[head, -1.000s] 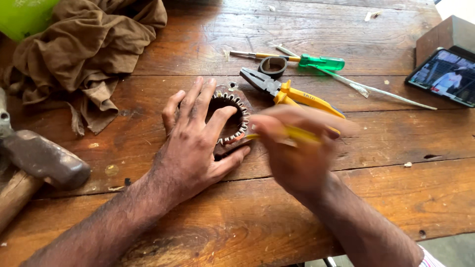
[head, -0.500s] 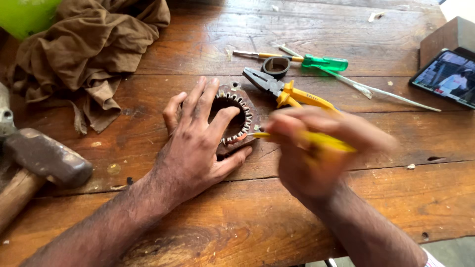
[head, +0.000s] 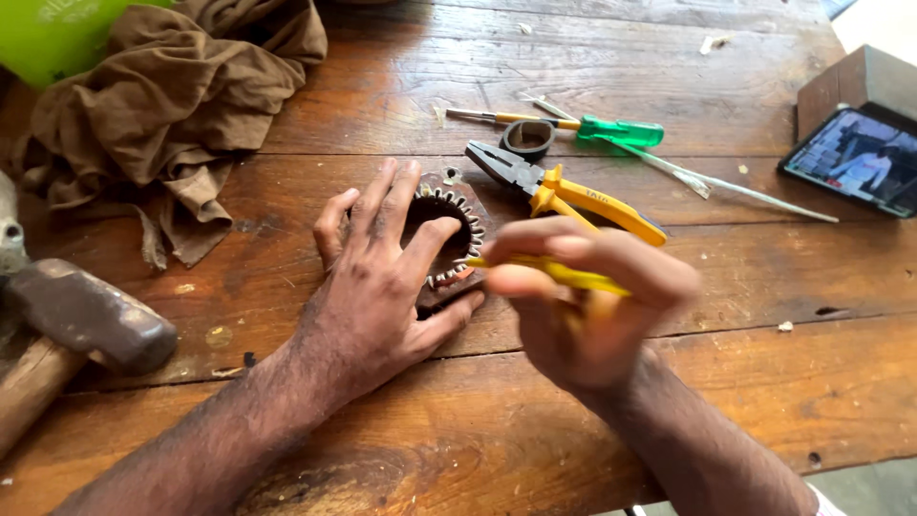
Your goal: The person holds a motor stator on a wooden workbench and uses a yellow screwdriver to scrape and clean the copper wire ends sitting in the stator slots, working around the ring and repositioning the stator to reach different slots. Pliers, screwdrivers, tape and a hammer lie on the bench and a phone plays video nearby.
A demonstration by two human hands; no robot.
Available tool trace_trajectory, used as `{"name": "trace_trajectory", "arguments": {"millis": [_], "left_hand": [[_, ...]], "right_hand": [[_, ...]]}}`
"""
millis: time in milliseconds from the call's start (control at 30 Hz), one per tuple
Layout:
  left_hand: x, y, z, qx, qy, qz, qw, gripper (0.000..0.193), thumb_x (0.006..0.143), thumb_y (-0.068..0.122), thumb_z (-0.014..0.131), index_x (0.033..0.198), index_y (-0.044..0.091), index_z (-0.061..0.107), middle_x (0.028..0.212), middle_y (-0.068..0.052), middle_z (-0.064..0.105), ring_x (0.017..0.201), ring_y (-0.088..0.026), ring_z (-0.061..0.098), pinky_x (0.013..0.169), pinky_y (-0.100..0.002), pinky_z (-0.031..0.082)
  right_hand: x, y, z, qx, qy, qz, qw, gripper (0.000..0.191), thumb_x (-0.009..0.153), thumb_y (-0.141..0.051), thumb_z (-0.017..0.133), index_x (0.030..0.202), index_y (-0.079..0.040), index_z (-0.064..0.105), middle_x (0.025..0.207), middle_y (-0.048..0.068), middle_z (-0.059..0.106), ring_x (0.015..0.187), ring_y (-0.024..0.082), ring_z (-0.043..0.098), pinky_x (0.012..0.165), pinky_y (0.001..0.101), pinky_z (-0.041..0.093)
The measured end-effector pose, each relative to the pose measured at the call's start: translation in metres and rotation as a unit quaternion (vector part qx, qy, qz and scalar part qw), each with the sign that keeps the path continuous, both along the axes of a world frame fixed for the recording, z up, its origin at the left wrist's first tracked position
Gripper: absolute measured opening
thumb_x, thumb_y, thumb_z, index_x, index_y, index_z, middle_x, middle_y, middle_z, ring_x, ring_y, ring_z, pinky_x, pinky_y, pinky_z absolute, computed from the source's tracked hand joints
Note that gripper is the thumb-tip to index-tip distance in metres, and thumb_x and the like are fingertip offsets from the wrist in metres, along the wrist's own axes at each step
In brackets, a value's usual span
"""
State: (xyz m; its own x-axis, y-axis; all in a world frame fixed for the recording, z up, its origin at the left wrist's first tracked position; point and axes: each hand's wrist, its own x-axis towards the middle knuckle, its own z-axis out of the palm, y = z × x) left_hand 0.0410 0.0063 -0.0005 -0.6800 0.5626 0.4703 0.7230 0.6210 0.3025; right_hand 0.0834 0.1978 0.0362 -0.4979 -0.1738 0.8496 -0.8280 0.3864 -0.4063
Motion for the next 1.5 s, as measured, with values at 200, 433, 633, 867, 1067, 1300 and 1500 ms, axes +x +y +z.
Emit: {"name": "trace_trajectory", "arguments": {"millis": [200,433,633,867,1067,1300,1500], "left_hand": [[-0.002,-0.001,-0.001,-0.004,0.004,0.0,1.0,0.064,0.089,0.053,0.069,0.134,0.011,0.056,0.155,-0.031,0.03,0.151,-0.043,0.019,0.117,-0.061,0.011],[-0.002,0.0,0.0,-0.006,0.007,0.002,1.0,0.065,0.089,0.054,0.069,0.135,0.01,0.055,0.155,-0.031,0.03,0.151,-0.043,0.019,0.118,-0.061,0.01],[0.0,0.0,0.002,-0.004,0.007,0.002,1.0,0.063,0.088,0.053,0.07,0.133,0.011,0.057,0.155,-0.03,0.031,0.151,-0.042,0.02,0.118,-0.061,0.012],[0.0,-0.001,0.002,0.006,0.005,0.002,1.0,0.061,0.088,0.052,0.071,0.131,0.011,0.058,0.156,-0.031,0.031,0.15,-0.042,0.022,0.118,-0.061,0.013],[-0.001,-0.002,0.002,0.001,0.01,-0.004,1.0,0.06,0.088,0.052,0.071,0.13,0.012,0.059,0.155,-0.031,0.03,0.15,-0.043,0.021,0.117,-0.061,0.012],[-0.001,-0.003,0.0,0.003,0.014,0.002,1.0,0.061,0.09,0.055,0.07,0.129,0.01,0.059,0.156,-0.032,0.032,0.151,-0.043,0.021,0.118,-0.06,0.012],[-0.003,-0.004,0.003,0.005,0.0,-0.02,1.0,0.063,0.093,0.062,0.06,0.127,0.009,0.061,0.15,-0.036,0.03,0.147,-0.046,0.019,0.114,-0.063,0.007]], "right_hand": [[0.0,0.002,0.003,-0.001,-0.027,-0.056,0.998,0.039,0.112,-0.013,0.062,0.13,-0.008,0.028,0.094,0.016,0.061,0.07,0.018,0.071,0.059,0.0285,0.06],[-0.003,-0.001,-0.003,0.102,-0.045,-0.088,0.99,0.032,0.108,-0.009,0.059,0.121,-0.003,0.031,0.086,0.014,0.065,0.066,0.016,0.069,0.047,0.023,0.055],[0.0,0.005,-0.002,0.024,-0.019,-0.02,0.999,0.018,0.11,-0.002,0.053,0.119,-0.001,0.038,0.083,0.011,0.063,0.066,0.02,0.066,0.052,0.0282,0.059],[0.001,0.002,0.0,-0.018,0.02,-0.077,0.997,0.027,0.114,-0.011,0.061,0.119,-0.003,0.035,0.105,0.008,0.056,0.07,0.014,0.069,0.059,0.0265,0.062],[0.004,0.0,0.005,0.036,-0.015,-0.133,0.99,0.017,0.11,-0.009,0.059,0.114,-0.002,0.044,0.104,0.011,0.055,0.064,0.015,0.068,0.053,0.0227,0.059],[0.0,-0.006,0.005,-0.034,0.042,-0.036,0.998,0.03,0.117,-0.005,0.061,0.117,0.0,0.031,0.109,0.008,0.049,0.075,0.017,0.071,0.062,0.0242,0.065],[0.001,-0.001,0.005,0.066,-0.069,-0.062,0.994,0.032,0.103,0.008,0.059,0.119,-0.005,0.034,0.094,0.01,0.06,0.065,0.021,0.071,0.054,0.0305,0.06]]}}
